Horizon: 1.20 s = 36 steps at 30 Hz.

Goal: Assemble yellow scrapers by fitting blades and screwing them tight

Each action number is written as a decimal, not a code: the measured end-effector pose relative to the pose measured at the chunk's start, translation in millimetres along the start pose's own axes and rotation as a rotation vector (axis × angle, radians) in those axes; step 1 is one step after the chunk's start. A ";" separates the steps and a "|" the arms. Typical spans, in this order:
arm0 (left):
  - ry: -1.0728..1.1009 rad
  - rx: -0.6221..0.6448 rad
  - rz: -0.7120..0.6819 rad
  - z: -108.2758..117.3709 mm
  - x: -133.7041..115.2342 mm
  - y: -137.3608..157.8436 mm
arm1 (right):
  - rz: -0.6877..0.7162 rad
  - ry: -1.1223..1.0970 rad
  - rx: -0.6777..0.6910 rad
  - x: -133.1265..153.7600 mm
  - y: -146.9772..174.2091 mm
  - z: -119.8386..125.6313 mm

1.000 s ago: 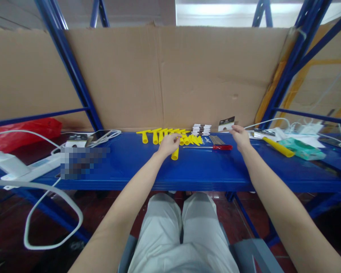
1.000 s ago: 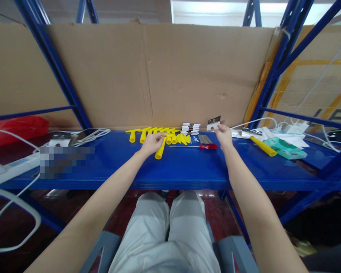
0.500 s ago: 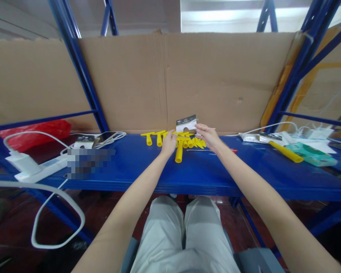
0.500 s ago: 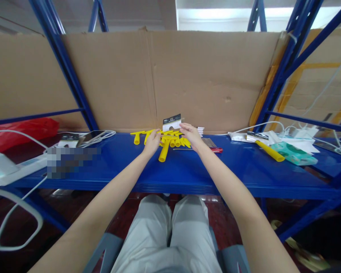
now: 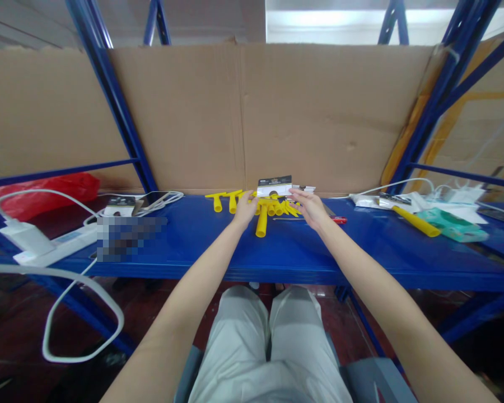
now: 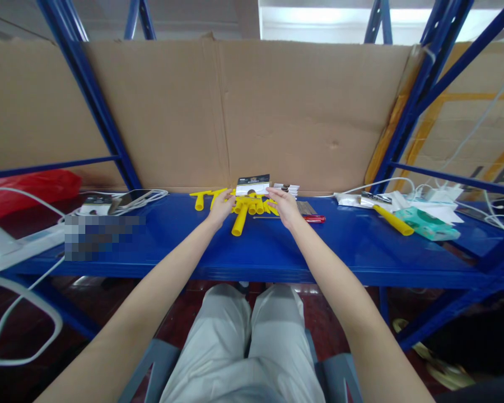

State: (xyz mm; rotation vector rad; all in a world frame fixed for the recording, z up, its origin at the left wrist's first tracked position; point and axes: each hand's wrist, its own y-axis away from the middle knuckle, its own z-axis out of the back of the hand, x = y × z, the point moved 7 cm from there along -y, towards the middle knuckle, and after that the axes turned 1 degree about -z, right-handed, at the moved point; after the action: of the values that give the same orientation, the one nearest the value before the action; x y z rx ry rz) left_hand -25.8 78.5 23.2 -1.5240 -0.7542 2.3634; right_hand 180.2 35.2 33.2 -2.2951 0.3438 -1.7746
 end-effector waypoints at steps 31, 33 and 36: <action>-0.300 0.172 0.237 4.5 -6.7 17.7 | 0.165 -0.063 -0.123 -9.2 -12.6 13.4; -0.328 0.275 0.284 -1.9 -0.6 21.6 | 0.172 -0.080 -0.146 -8.3 -14.2 17.5; -0.357 0.381 0.298 -10.2 0.4 29.1 | 0.175 -0.108 -0.179 -7.5 -14.3 20.9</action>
State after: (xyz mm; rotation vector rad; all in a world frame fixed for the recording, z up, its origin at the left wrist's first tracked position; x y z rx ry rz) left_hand -14.4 57.3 4.0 -1.1342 -0.1176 2.8336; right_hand 199.3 51.7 25.6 -2.3844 0.6869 -1.5866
